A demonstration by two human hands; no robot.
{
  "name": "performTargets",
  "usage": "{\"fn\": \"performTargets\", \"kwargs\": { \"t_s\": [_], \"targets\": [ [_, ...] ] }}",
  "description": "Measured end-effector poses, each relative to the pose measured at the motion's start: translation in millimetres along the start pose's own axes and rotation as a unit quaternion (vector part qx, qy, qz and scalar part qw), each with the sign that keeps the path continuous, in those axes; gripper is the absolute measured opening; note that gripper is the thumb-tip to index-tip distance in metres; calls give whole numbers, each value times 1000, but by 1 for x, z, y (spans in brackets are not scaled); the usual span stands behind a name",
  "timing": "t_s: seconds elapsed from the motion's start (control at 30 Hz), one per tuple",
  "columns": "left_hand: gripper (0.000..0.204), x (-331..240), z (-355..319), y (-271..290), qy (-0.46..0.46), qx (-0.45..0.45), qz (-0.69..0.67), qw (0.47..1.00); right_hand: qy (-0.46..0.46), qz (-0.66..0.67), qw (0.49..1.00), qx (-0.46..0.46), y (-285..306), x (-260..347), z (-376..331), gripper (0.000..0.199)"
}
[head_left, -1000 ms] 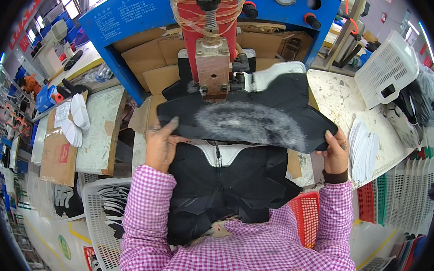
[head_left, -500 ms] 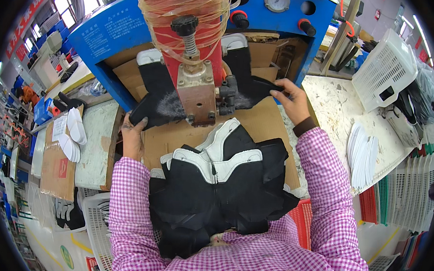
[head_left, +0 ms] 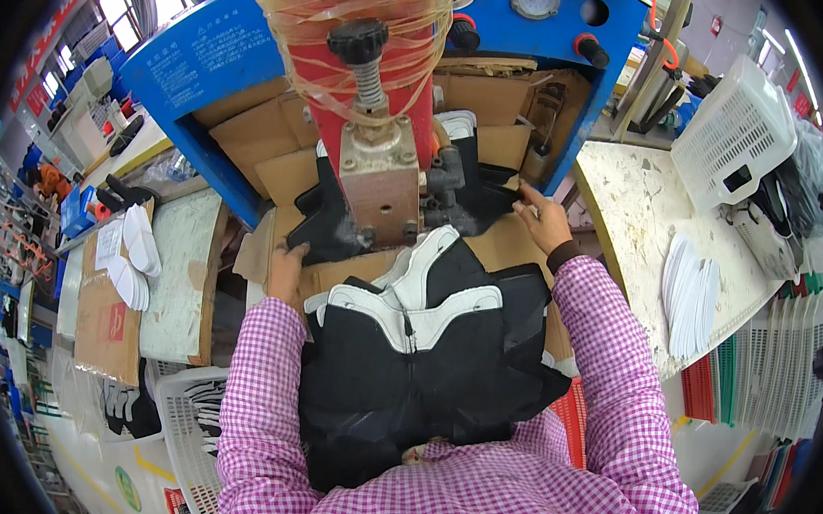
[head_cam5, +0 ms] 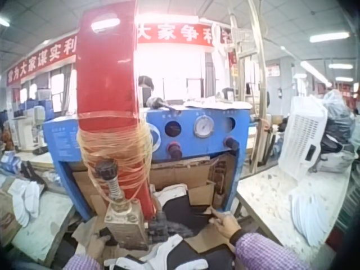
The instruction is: The person picks white insole-like pieces and places them onto black shoe uppers, then retrieves more uppers from a red basket and aligns them under a press. They repeatedly handle and stack the black uppers, inserting white inserts into each one.
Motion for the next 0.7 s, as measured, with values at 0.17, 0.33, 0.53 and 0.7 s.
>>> {"fn": "performTargets", "kwargs": {
  "t_s": [0.17,0.33,0.53,0.7],
  "targets": [
    [50,-31,-21,37,-27,-4,68,997,114,10,991,67,38,59,-54,45],
    [49,-72,-97,54,-55,25,39,997,212,-129,964,99,34,128,-129,57],
    [37,-92,-175,79,-99,6,1,995,-29,415,879,232,58,158,-159,25],
    [24,-91,-212,75,-14,200,118,973,-31,551,828,96,103,152,-144,22]
  ]
}}
Point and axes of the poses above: each hand's wrist, its own z-axis towards the middle knuckle, its own y-axis out of the back of the hand, x = y × z, the point moved 4 cm from there along z, towards the middle knuckle, and after that the axes turned 4 degrees about -z, right-handed, at the moved point
